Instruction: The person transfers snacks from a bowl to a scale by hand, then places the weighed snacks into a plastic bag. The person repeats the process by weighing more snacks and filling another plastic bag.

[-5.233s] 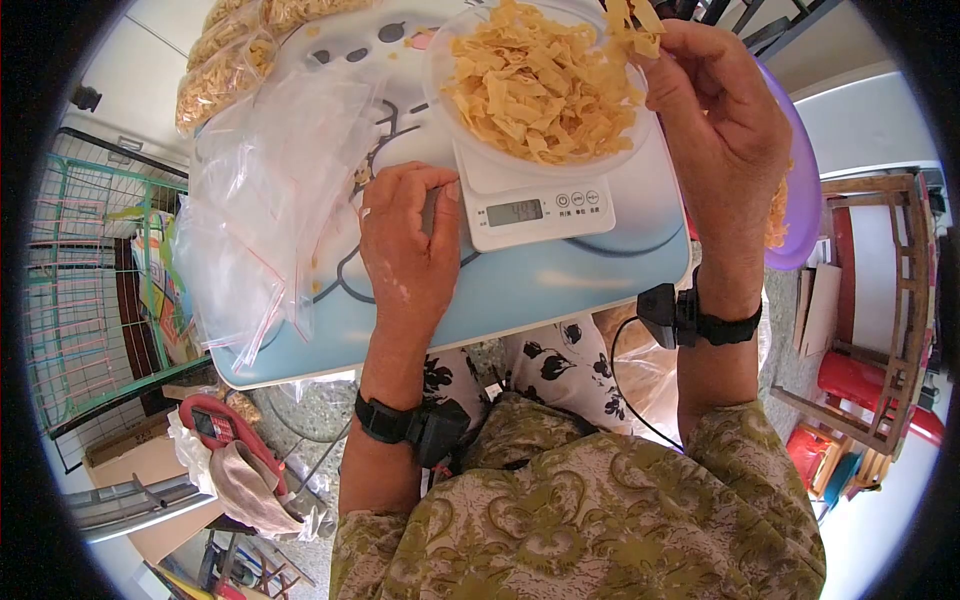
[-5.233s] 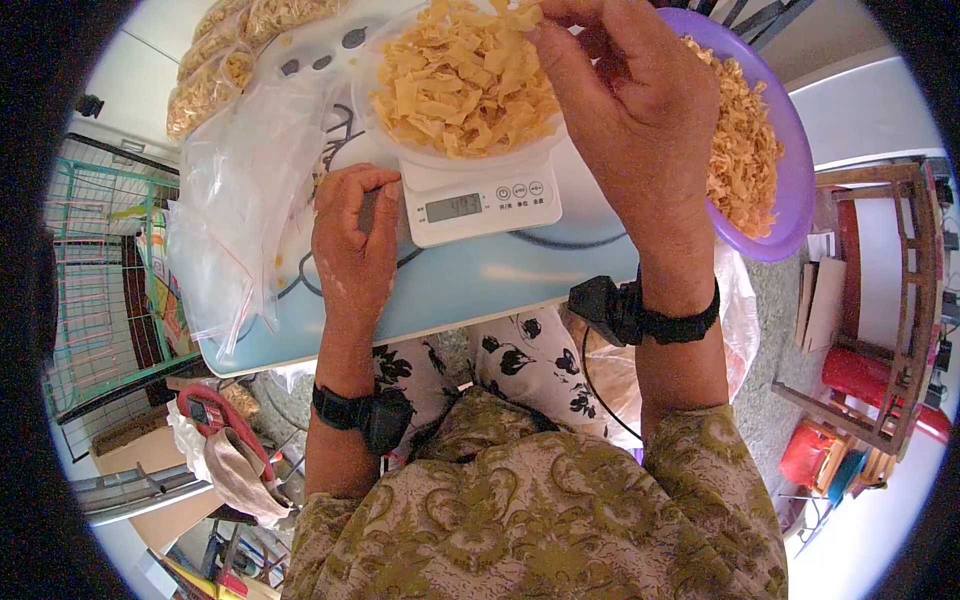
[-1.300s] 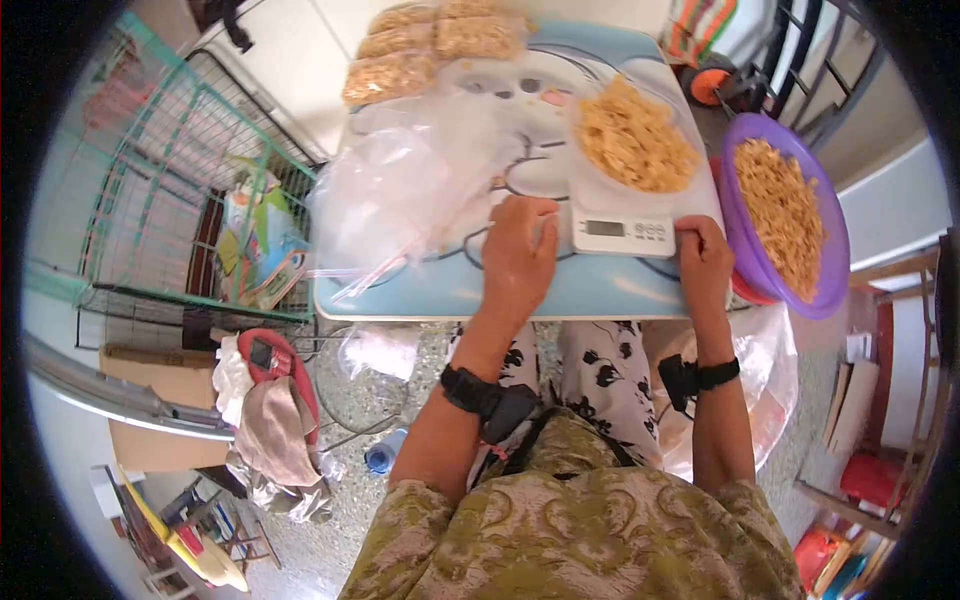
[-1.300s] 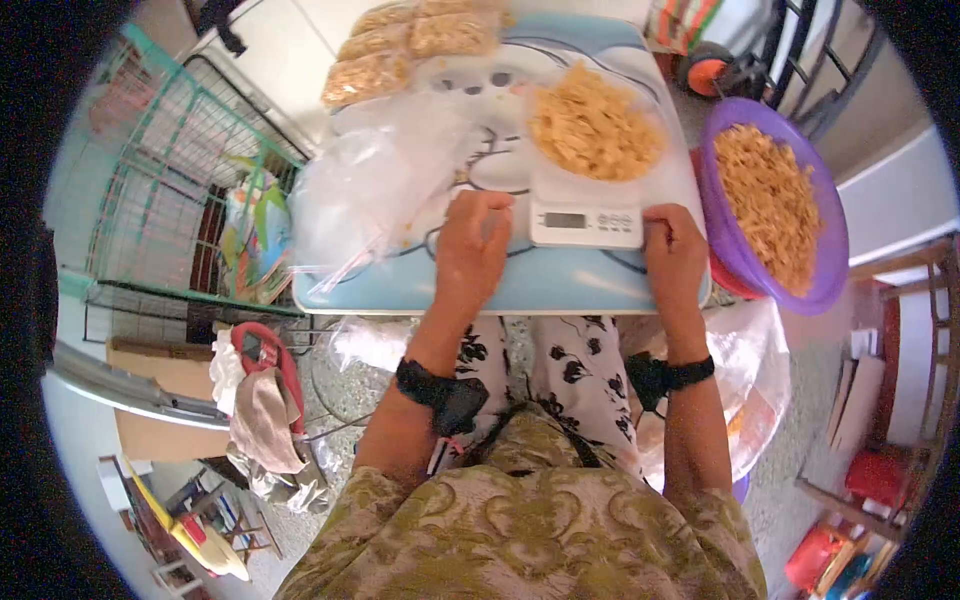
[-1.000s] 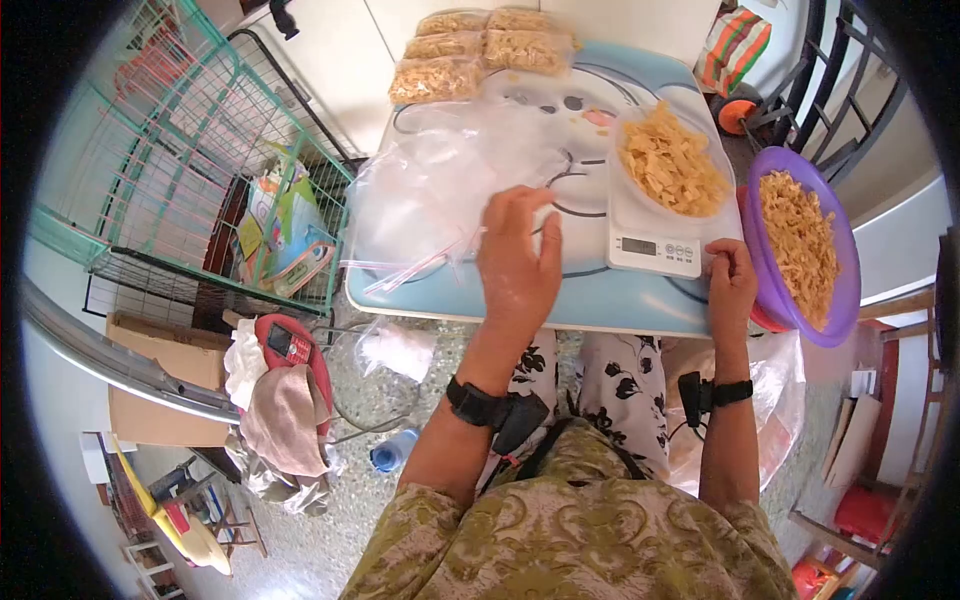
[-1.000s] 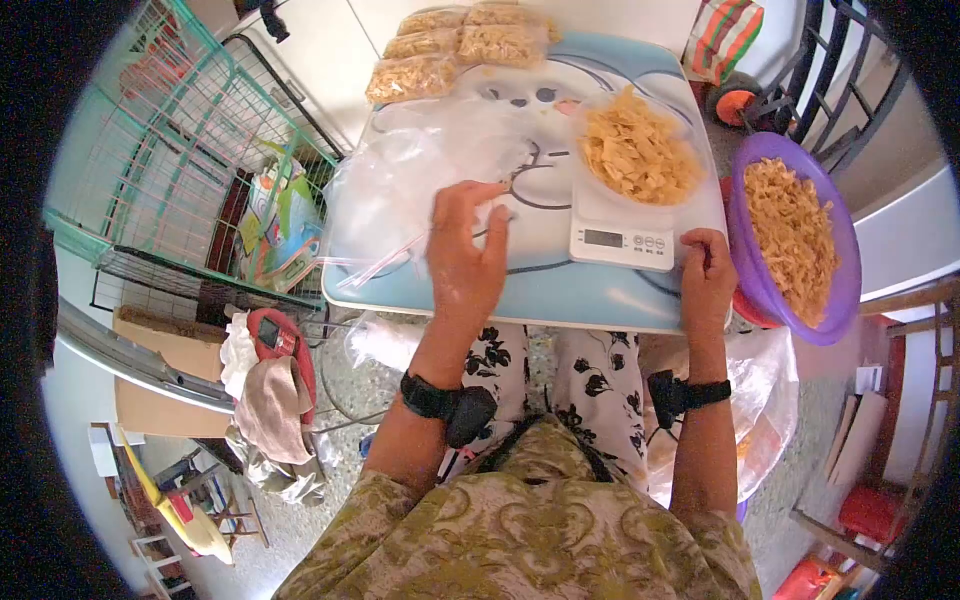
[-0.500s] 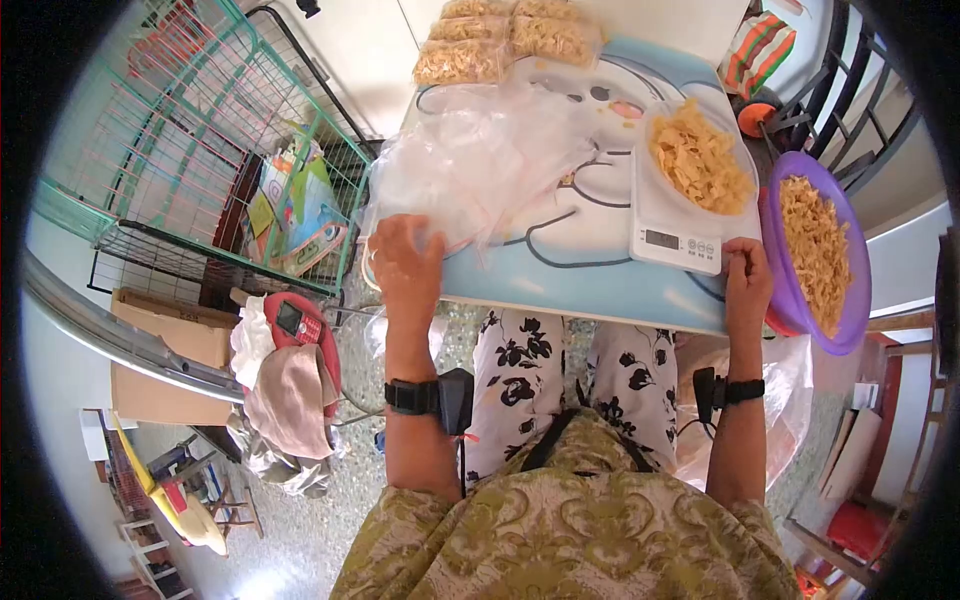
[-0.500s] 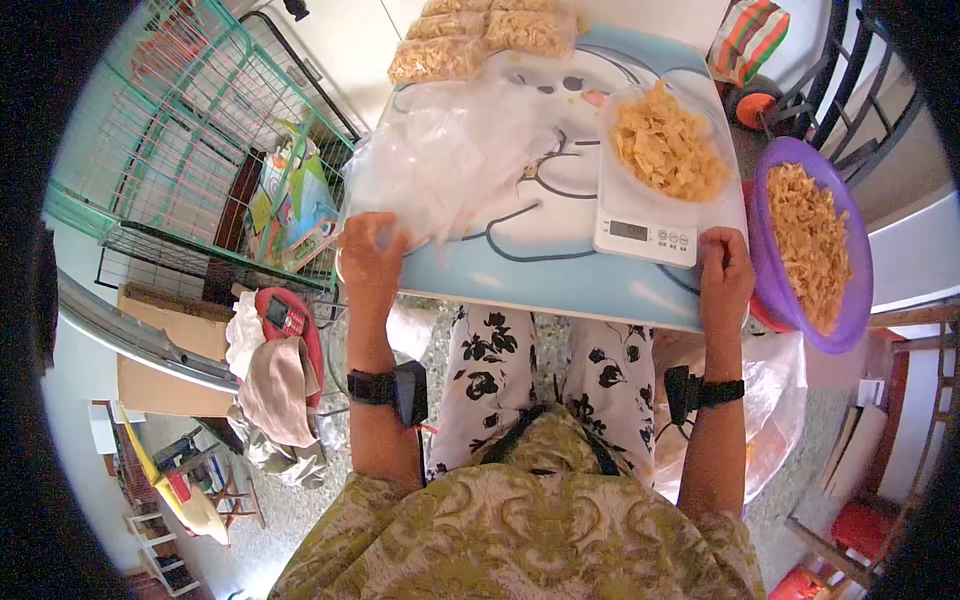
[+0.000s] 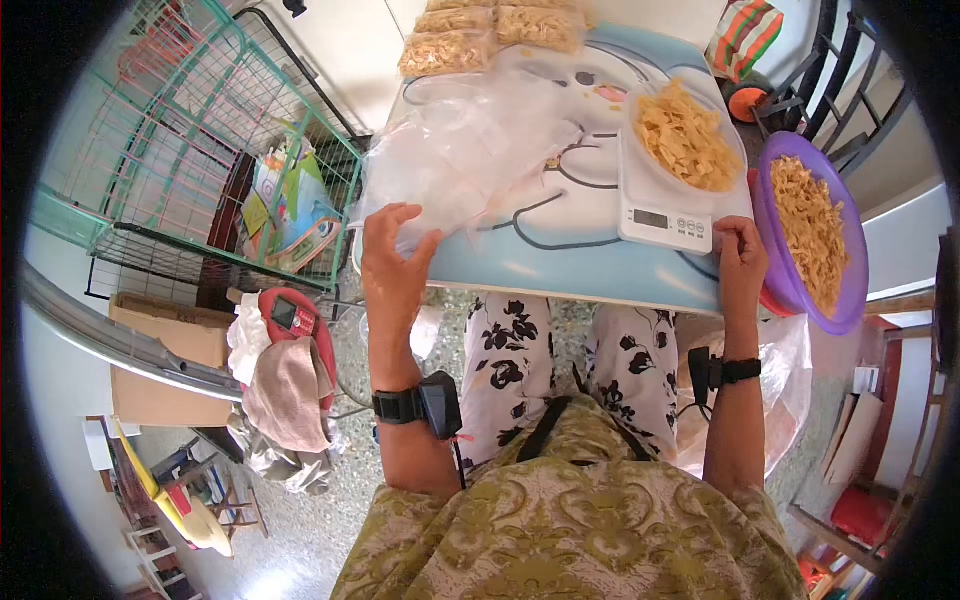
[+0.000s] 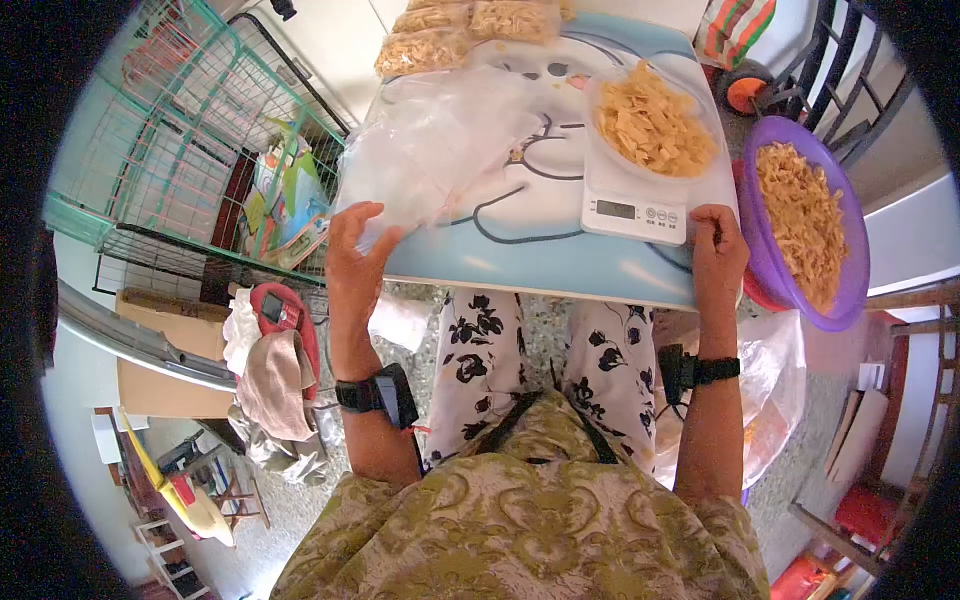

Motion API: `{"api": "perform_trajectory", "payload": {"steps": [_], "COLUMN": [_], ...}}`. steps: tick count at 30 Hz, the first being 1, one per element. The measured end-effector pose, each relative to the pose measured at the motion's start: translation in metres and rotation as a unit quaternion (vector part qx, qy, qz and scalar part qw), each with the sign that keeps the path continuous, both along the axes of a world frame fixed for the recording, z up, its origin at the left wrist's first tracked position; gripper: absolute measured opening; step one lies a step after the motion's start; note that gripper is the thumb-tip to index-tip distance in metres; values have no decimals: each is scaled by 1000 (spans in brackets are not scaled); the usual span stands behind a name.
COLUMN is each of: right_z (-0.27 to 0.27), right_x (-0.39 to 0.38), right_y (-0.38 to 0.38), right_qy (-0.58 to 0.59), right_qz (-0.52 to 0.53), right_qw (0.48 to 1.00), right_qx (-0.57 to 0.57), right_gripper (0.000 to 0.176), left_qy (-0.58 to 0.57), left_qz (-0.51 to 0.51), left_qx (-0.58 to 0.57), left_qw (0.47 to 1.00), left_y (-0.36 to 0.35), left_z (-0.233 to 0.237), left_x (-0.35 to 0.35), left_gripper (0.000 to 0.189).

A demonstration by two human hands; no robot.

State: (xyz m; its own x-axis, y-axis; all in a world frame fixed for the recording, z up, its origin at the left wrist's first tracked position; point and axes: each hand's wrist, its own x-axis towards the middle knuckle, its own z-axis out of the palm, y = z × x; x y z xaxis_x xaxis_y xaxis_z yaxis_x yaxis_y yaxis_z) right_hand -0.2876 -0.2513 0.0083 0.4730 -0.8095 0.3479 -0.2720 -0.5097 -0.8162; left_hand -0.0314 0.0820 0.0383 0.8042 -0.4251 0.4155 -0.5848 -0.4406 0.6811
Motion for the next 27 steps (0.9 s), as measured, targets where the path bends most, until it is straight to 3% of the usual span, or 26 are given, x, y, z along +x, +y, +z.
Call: {"api": "perform_trajectory", "payload": {"steps": [5,7,11,13,16,20,23,27], "right_z": [-5,-9,-3,-1,-7,-4,-7,1], "right_x": [0,1,1,2,2,2,0,-3], "right_y": [-3,-7,-1,0,-5,-2,-5,-1], "right_qy": [-14,-36,-32,-40,-39,-37,-40,-79], "right_qz": [5,11,2,3,2,-1,-6,-28], "right_qw": [1000,999,999,998,999,999,999,996], "right_qx": [14,-4,25,38,-5,27,-16,12], "right_gripper": [13,12,12,12,12,12,14,16], "left_qy": [-21,-101,-73,-11,-71,-22,40,99], "left_qz": [-14,1,17,49,70,61,44,-36], "left_qx": [-44,28,-4,-57,-116,-208,-279,-355], "left_qw": [999,994,997,997,988,976,958,929], "left_y": [-7,-9,-16,-19,-27,-28,-29,-31], "left_z": [11,13,1,1,12,31,46,59], "left_x": [-6,-8,-4,-3,-7,-12,-19,-28], "left_gripper": [36,39,30,18,10,11,11,14]}}
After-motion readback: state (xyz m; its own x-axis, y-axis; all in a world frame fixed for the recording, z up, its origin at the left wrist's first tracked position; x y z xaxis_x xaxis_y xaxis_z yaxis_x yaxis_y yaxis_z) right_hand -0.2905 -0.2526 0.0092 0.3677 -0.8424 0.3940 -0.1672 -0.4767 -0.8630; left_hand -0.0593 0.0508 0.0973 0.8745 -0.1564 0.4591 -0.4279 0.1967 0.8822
